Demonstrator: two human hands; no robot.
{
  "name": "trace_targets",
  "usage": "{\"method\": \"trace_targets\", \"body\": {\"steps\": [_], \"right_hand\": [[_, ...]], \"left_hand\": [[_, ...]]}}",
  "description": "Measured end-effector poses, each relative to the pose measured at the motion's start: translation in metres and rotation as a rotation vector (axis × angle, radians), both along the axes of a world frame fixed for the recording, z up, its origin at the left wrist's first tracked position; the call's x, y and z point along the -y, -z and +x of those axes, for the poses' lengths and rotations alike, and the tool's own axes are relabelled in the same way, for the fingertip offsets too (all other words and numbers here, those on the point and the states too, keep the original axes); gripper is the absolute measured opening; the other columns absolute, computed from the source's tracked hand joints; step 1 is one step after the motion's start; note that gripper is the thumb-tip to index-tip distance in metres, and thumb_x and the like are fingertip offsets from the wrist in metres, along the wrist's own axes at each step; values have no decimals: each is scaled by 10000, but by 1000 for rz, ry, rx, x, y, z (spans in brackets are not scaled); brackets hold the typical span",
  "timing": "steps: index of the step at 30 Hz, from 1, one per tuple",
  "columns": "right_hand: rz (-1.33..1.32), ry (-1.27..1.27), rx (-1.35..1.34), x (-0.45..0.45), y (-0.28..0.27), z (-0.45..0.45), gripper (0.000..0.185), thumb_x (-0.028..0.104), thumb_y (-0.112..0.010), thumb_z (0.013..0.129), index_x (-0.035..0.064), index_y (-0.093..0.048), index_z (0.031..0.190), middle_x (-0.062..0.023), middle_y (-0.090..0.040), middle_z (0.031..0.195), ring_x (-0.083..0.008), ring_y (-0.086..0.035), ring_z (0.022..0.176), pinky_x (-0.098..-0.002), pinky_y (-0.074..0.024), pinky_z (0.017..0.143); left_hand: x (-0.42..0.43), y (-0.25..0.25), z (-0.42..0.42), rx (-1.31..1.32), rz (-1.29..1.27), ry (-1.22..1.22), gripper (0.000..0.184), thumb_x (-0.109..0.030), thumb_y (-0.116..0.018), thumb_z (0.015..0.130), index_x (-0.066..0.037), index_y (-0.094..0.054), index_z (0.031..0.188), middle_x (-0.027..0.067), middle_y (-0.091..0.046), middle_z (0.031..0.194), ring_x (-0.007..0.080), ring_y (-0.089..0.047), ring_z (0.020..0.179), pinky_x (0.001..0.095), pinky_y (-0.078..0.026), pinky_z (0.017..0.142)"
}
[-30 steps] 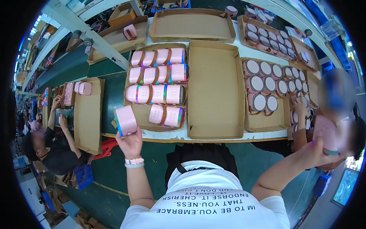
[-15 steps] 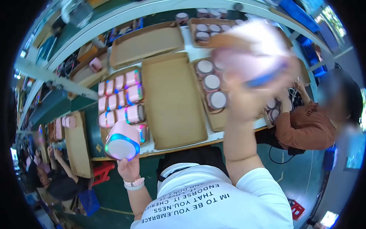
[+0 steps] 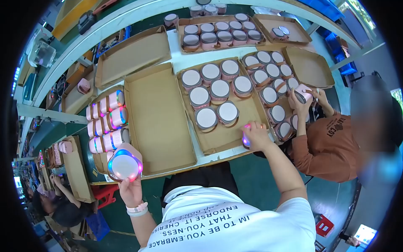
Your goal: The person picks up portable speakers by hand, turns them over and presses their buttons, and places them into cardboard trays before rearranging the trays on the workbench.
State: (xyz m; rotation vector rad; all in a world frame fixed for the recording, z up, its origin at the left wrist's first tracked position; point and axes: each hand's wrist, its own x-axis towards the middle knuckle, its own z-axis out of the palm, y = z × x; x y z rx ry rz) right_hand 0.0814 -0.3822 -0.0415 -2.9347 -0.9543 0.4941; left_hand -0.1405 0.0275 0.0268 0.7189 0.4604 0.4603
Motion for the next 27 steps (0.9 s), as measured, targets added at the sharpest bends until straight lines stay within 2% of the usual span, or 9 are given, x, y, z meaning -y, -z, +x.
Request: {"method": "trace_targets", "body": {"steps": [7, 11, 15, 17, 19, 21, 23, 25, 27], "right_hand": [[57, -53, 64, -16, 24, 58, 684, 255, -733, 589, 193, -479, 1221, -173, -441, 1199, -351, -428, 1146, -490, -378, 864], [-107, 37, -249, -4, 13, 71, 728, 216, -739, 550, 188, -469, 1225, -163, -440, 1186, -365, -434, 1133, -497, -366, 922], [-210, -16, -105, 9, 27, 100, 722, 237, -757, 561, 190, -461, 1218, -149, -434, 1205, -355, -413, 1171, -520, -348, 965], [-29, -116, 186, 14, 62, 120, 672, 137, -710, 626, 199, -451, 1244, -130, -398, 1280, -337, -367, 1234, -542, -337, 986], [-94, -45, 168, -16, 47, 114, 704, 60, -674, 657, 199, -410, 1295, -122, -350, 1341, -360, -309, 1279, -550, -327, 995], [-63, 108, 602, -40, 54, 104, 772, 36, -671, 657, 212, -369, 1345, -142, -312, 1371, -401, -281, 1287, -561, -320, 992], [132, 148, 417, -88, 16, 75, 836, -8, -693, 606, 160, -359, 1354, -204, -319, 1337, -433, -328, 1236, -519, -326, 997], [634, 96, 19, -138, -5, 33, 814, 25, -708, 618, 86, -347, 1346, -221, -326, 1318, -426, -324, 1245, -445, -334, 1015], [947, 6, -542, -180, -13, -15, 893, 123, -696, 745, 148, -145, 1447, -169, -193, 1440, -353, -257, 1323, -444, -290, 1048]], "left_hand": [[20, -7, -6, -97, 23, -64, 516, -21, -565, 794, -33, -405, 1284, 135, -489, 1264, 288, -518, 1129, 446, -467, 939], [19, -8, -19, -144, -21, -123, 448, -64, -571, 805, -18, -452, 1234, 128, -551, 1191, 272, -552, 1082, 429, -479, 920], [20, -4, -28, -165, -101, -153, 402, -110, -577, 815, -18, -489, 1196, 123, -592, 1125, 257, -573, 1048, 401, -488, 901], [22, -5, -31, -185, -93, -167, 415, -109, -577, 815, -19, -476, 1207, 123, -580, 1143, 259, -572, 1048, 401, -490, 898], [24, -7, -31, -197, -86, -182, 428, -109, -577, 815, -20, -464, 1218, 122, -568, 1162, 260, -571, 1047, 402, -491, 895], [24, -11, -29, -244, -8, -132, 468, -97, -575, 814, -31, -424, 1252, 119, -532, 1204, 266, -557, 1070, 408, -492, 892], [23, -6, -23, -286, 89, -72, 542, -57, -562, 793, -50, -376, 1302, 130, -485, 1252, 272, -502, 1152, 435, -468, 926], [26, -2, 4, -298, 283, -68, 646, -34, -596, 711, -34, -374, 1318, 113, -477, 1251, 257, -476, 1169, 379, -384, 1002], [21, 1, 32, -232, 619, 60, 772, -122, -717, 644, -20, -353, 1317, 131, -430, 1281, 242, -431, 1188, 364, -363, 995]]}}
